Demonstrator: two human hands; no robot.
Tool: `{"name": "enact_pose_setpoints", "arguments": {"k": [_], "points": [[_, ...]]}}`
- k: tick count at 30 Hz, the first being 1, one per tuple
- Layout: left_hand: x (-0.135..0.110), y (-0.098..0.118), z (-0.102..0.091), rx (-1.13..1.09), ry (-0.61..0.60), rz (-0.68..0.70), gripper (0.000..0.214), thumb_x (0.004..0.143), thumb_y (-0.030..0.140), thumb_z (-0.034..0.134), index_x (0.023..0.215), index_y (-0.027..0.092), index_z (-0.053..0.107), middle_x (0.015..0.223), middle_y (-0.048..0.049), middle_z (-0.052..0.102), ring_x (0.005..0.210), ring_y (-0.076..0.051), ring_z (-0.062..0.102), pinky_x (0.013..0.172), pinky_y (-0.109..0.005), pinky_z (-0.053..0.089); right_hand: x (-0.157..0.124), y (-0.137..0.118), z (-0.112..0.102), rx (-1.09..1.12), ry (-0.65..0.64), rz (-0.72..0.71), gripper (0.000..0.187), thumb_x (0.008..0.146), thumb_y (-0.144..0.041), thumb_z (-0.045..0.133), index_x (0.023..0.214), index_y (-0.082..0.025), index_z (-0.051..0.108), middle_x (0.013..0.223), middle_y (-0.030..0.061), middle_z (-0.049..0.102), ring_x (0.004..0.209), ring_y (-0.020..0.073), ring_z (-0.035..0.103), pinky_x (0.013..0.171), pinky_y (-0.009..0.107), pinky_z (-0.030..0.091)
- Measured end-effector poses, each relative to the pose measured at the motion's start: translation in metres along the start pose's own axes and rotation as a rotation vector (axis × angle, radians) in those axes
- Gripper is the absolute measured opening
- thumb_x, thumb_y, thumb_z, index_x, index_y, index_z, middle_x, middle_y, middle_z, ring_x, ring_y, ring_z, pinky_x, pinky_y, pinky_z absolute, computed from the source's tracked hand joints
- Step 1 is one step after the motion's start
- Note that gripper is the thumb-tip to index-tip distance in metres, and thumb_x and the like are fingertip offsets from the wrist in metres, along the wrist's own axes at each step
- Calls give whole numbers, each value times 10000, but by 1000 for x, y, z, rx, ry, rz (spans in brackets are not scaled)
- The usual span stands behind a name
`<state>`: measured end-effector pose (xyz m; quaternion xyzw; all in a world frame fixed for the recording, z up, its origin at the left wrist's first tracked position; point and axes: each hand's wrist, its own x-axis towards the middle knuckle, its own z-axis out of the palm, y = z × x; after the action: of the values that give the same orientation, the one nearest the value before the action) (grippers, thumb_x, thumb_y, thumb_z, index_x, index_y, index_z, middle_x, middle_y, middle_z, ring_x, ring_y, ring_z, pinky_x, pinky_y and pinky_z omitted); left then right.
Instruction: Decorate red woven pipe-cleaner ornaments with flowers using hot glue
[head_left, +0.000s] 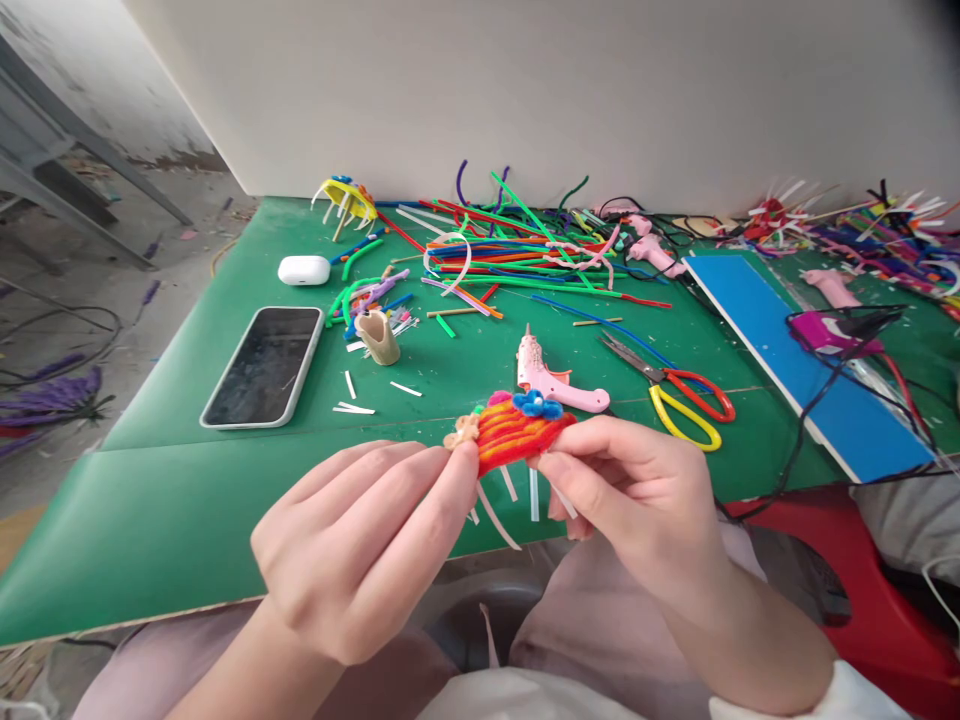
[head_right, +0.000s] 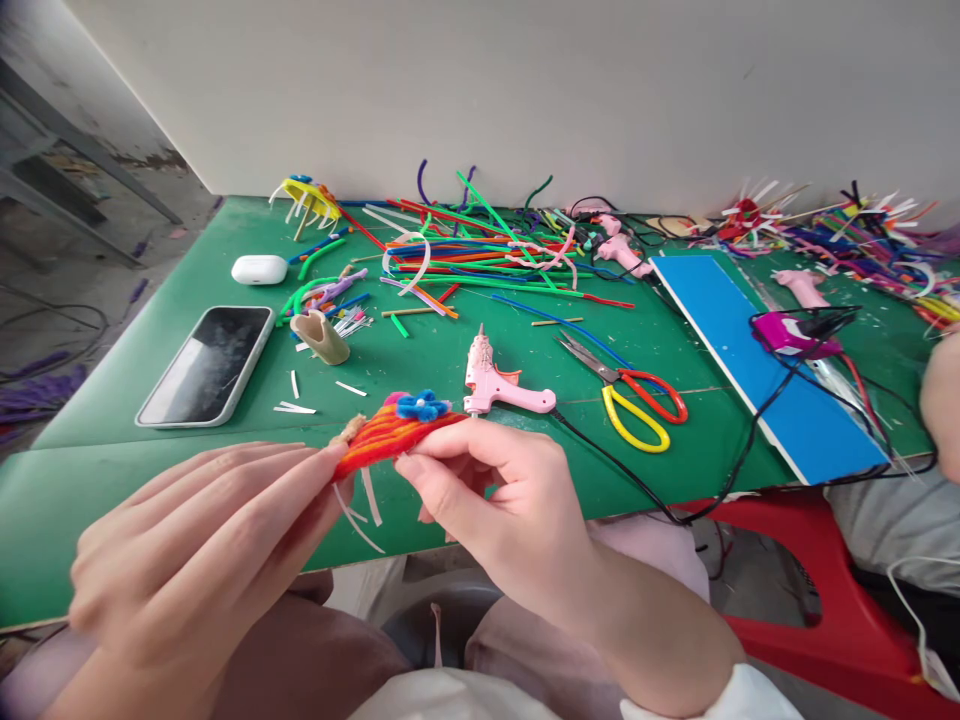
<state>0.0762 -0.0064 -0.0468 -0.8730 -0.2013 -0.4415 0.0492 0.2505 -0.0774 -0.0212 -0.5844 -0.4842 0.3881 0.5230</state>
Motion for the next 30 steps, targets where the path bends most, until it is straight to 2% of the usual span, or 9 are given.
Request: {"name": "enact_pose_setpoints", "arguments": {"k": [6, 11, 15, 30], "points": [[1, 0, 1, -4, 1, 5, 146, 791, 131, 530, 908, 198, 586, 705, 16, 601, 660, -139, 600, 555, -282, 509, 0, -1, 1, 0, 21, 4, 79, 774, -259, 625, 728, -199, 646, 512, -47, 600, 386, 61, 533, 351, 140, 436], [0, -1, 1, -3, -2, 4, 146, 788, 118, 532, 913, 170, 589, 714, 6, 603, 673, -139, 594, 566, -286, 510, 1, -3, -1, -6, -34, 29, 69, 776, -241, 619, 727, -197, 642, 519, -47, 603, 404, 65, 545, 375, 145, 457], [0, -1, -1, -3, -4, 8, 147, 785, 127, 548, 919, 171, 588, 719, 10, 597, 682, -135, 593, 578, -280, 508, 1, -5, -1, -21, -7, 21, 93, 774, -264, 619, 721, -192, 646, 512, -39, 602, 402, 76, 552, 359, 154, 452], [2, 4, -1, 5, -11, -8, 153, 785, 121, 531, 918, 177, 581, 714, 8, 599, 672, -144, 600, 571, -294, 523, 3, -11, -1, -5, -43, 42, 75, 768, -216, 616, 698, -193, 626, 500, -48, 580, 419, 78, 562, 381, 155, 467]]}}
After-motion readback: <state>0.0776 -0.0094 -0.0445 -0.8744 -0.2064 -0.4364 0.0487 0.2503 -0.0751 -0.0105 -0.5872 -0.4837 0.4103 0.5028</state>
